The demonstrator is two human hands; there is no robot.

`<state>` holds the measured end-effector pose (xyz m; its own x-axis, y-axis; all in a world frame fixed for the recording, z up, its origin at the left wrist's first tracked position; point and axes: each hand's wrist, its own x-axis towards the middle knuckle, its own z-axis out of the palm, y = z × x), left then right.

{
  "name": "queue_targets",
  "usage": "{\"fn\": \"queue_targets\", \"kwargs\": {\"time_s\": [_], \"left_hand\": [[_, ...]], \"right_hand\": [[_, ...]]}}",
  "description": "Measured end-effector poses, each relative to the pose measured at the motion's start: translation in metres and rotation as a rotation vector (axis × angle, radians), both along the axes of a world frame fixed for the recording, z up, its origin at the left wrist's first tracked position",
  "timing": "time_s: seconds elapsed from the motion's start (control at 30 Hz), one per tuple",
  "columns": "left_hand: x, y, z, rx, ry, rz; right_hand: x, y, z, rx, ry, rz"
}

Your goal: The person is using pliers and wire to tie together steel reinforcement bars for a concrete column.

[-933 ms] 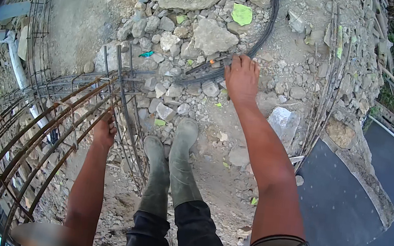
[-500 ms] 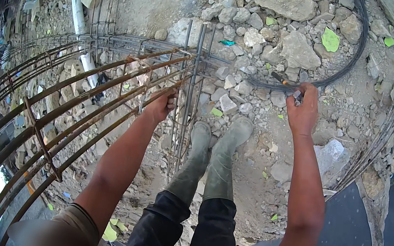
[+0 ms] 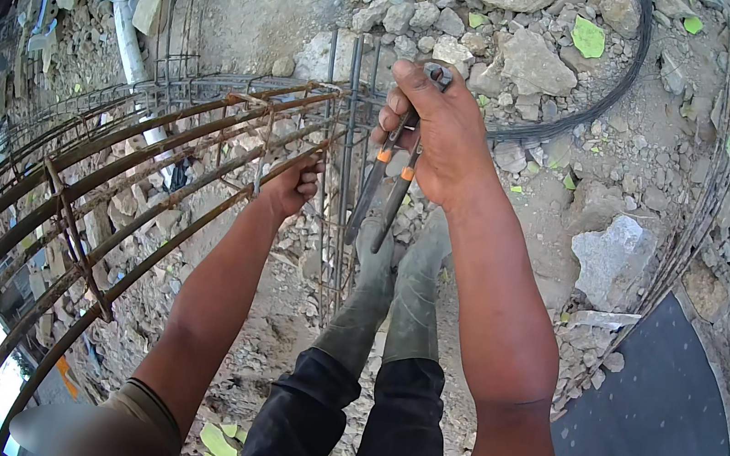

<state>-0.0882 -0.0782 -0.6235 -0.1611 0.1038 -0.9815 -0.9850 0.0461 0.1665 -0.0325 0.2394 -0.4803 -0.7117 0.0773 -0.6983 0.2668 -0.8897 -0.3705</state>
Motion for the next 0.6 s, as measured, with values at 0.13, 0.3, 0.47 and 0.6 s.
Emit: {"fn": "queue_targets", "kwargs": {"time_s": [0.13, 0.3, 0.47, 0.6], "left_hand": [[0.007, 0.019, 0.029, -0.038, -0.054, -0.124], [0.005, 0.007, 0.040, -0.162, 0.114, -0.463], [0.004, 0.005, 0.053, -0.166, 0.139, -0.562], [0.005, -0.001, 0.051, -0.180, 0.201, -0.680]], "right_hand": [[0.076, -0.088, -0.035, 0.209, -0.108, 0.297], [0.137, -0.201, -0.072, 0.427, -0.360, 0.926], [0.091, -0.208, -0.104, 0.418, -0.325, 0.797], [0.068, -0.197, -0.100, -0.163, -0.409, 0.626]]}}
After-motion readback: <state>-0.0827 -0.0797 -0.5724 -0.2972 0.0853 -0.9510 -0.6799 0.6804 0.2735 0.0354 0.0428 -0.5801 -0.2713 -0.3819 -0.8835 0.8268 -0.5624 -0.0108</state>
